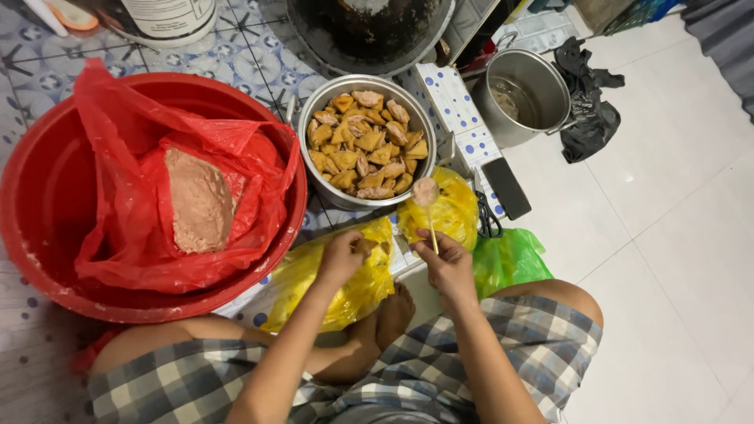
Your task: Stuff fried tofu with meat paste using a spoon and cut them with scissors.
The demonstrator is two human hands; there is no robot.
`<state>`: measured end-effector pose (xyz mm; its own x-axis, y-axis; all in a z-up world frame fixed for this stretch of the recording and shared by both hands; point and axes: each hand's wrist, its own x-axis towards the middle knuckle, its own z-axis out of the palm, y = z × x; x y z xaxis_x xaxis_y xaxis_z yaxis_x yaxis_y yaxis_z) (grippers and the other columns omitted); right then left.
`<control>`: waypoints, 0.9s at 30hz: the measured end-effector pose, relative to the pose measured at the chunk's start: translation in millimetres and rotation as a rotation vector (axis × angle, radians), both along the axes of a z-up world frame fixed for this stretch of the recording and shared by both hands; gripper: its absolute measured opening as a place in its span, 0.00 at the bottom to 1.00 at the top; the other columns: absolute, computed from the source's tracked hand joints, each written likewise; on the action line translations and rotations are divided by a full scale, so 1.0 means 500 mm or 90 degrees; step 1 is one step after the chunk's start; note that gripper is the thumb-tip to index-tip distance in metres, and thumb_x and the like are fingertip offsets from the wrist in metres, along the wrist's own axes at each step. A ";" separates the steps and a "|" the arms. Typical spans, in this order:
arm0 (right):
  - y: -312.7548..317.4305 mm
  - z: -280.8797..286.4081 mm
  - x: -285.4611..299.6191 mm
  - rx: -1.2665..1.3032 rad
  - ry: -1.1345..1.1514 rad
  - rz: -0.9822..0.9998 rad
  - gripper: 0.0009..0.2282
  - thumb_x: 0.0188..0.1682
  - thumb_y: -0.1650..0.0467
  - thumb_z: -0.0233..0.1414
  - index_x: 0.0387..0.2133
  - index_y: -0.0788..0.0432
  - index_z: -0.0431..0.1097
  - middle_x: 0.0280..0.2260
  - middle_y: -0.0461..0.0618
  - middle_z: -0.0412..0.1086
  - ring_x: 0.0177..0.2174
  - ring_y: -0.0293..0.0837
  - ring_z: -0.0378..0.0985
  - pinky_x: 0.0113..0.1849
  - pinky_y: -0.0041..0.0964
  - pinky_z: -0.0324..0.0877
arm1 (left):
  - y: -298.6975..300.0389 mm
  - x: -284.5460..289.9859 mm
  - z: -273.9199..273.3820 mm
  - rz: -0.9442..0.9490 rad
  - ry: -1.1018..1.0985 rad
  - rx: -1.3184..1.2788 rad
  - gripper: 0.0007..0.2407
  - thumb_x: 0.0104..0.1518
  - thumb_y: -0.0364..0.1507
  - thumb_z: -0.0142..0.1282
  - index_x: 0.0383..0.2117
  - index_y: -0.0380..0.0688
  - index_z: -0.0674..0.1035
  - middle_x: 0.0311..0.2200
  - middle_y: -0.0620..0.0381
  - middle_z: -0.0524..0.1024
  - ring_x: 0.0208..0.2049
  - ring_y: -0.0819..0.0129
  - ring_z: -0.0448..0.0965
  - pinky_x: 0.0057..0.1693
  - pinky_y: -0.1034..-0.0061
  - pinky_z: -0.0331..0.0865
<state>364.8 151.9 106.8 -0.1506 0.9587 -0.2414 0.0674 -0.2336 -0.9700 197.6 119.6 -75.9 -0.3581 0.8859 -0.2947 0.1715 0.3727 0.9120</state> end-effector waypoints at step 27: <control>-0.063 -0.093 -0.226 0.114 -0.151 0.227 0.04 0.43 0.79 0.63 0.31 0.69 0.81 0.22 0.57 0.79 0.27 0.36 0.76 0.33 0.30 0.75 | -0.170 -0.180 0.218 0.081 -0.253 0.224 0.13 0.49 0.22 0.69 0.41 0.34 0.85 0.37 0.41 0.84 0.34 0.56 0.88 0.38 0.69 0.84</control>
<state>251.9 120.5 60.3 -0.4387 0.8871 -0.1435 0.3375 0.0146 -0.9412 107.5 34.7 32.8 -0.3908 0.9122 -0.1231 -0.2381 0.0290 0.9708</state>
